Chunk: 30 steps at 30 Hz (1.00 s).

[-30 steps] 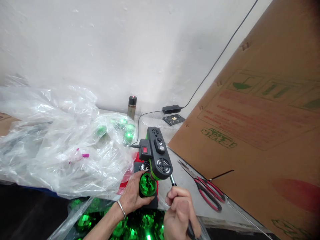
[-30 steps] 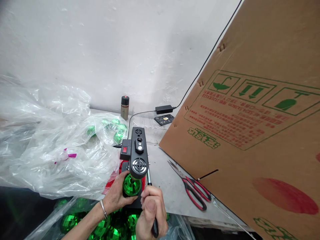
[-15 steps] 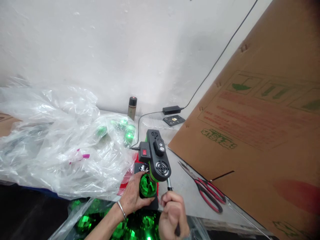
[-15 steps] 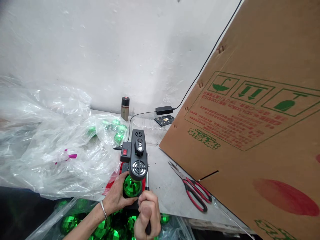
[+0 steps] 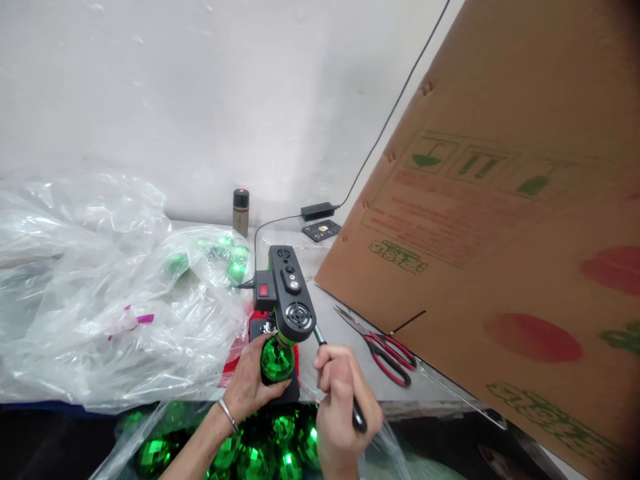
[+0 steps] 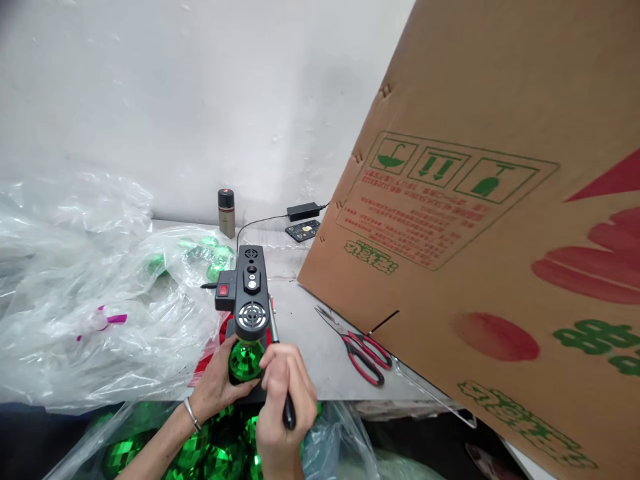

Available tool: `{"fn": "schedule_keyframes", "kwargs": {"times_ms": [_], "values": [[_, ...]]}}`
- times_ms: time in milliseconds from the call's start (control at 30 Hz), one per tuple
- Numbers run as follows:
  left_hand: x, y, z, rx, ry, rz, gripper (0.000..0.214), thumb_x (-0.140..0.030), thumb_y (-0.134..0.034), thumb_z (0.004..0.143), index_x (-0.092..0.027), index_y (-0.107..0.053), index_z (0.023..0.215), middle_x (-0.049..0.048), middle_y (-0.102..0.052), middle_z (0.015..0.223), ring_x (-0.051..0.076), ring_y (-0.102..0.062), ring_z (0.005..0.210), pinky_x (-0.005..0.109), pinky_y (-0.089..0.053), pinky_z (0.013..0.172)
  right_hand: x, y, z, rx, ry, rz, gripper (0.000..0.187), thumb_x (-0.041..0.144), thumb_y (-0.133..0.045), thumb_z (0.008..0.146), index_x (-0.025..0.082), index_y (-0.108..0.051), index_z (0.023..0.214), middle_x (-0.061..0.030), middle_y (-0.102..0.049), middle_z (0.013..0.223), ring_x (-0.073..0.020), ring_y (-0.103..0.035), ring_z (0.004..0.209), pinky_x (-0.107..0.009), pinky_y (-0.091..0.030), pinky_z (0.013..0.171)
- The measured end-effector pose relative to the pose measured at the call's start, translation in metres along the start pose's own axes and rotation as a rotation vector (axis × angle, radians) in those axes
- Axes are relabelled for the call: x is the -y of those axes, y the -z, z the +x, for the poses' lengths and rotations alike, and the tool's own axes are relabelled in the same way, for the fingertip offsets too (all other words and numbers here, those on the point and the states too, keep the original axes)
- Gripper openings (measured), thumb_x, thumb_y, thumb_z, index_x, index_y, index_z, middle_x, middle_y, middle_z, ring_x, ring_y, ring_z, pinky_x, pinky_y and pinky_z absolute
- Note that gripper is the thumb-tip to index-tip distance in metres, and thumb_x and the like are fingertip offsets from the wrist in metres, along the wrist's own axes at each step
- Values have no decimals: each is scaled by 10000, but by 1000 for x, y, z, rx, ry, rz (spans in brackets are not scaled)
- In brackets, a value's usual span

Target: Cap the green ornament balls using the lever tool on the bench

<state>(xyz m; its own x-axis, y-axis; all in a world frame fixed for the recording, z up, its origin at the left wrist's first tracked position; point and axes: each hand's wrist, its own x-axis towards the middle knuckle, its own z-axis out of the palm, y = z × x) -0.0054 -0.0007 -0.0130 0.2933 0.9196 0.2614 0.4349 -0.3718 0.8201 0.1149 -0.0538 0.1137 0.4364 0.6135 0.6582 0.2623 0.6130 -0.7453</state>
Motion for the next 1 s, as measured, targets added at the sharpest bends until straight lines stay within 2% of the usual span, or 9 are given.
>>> {"fn": "schedule_keyframes", "kwargs": {"times_ms": [100,167,300,400,500,600,733,867,1000], "values": [[-1,1,-6,-39,34,-13,760,-307,-750,701,-190,-350,1336,159,-551,1324,318,-554,1230,559,-450,1046,23,-5,21,26,-51,-36,384,180,-417,1004,191,-400,621,23,-424,634,-115,-475,658,-257,-327,565],[-2,6,-21,-125,68,-9,790,-351,-764,697,-192,-337,1342,166,-555,1326,327,-562,1230,565,-461,1040,27,-5,24,26,-62,-44,384,198,-420,1008,193,-407,624,24,-422,634,-115,-476,658,-259,-327,565],[0,28,-78,-280,106,73,820,-446,-739,727,-214,-301,1380,168,-587,1303,334,-605,1189,541,-525,981,23,-3,17,29,-63,-47,378,208,-434,1003,191,-435,625,17,-453,650,-126,-497,681,-271,-344,591],[3,39,-126,-199,72,212,844,-456,-744,723,-238,-288,1399,163,-629,1254,331,-657,1107,507,-587,884,21,-3,12,9,-48,-43,390,216,-433,1003,190,-439,615,13,-480,651,-130,-511,680,-277,-354,605],[6,30,-153,-68,-66,343,875,-401,-792,672,-259,-318,1394,159,-625,1265,345,-630,1144,529,-577,902,21,-5,9,-19,-66,-43,392,230,-445,1001,188,-455,612,11,-492,656,-126,-509,655,-274,-355,590],[6,8,-152,54,-112,361,930,-347,-847,573,-243,-374,1367,154,-620,1260,361,-593,1171,574,-536,949,18,-4,5,-35,-88,-27,383,236,-480,986,184,-475,607,2,-516,683,-123,-511,637,-274,-356,567],[7,-12,-129,165,3,308,859,-360,-827,574,-164,-455,1324,190,-597,1273,378,-545,1202,604,-465,1008,12,-2,-1,-36,-101,-4,379,233,-504,968,182,-481,593,-3,-532,685,-129,-530,631,-276,-361,554],[8,-11,-112,250,199,254,866,-419,-779,647,-103,-427,1372,218,-557,1325,380,-511,1222,611,-381,1069,9,-2,-4,-57,-110,17,371,227,-515,946,184,-484,579,-2,-521,655,-151,-556,649,-289,-376,567],[5,-2,-106,308,298,210,947,-440,-769,673,-87,-338,1439,231,-505,1391,370,-475,1265,597,-305,1123,6,-3,-5,-80,-103,1,378,229,-510,946,184,-490,572,-3,-515,641,-152,-554,640,-293,-378,561]]}}
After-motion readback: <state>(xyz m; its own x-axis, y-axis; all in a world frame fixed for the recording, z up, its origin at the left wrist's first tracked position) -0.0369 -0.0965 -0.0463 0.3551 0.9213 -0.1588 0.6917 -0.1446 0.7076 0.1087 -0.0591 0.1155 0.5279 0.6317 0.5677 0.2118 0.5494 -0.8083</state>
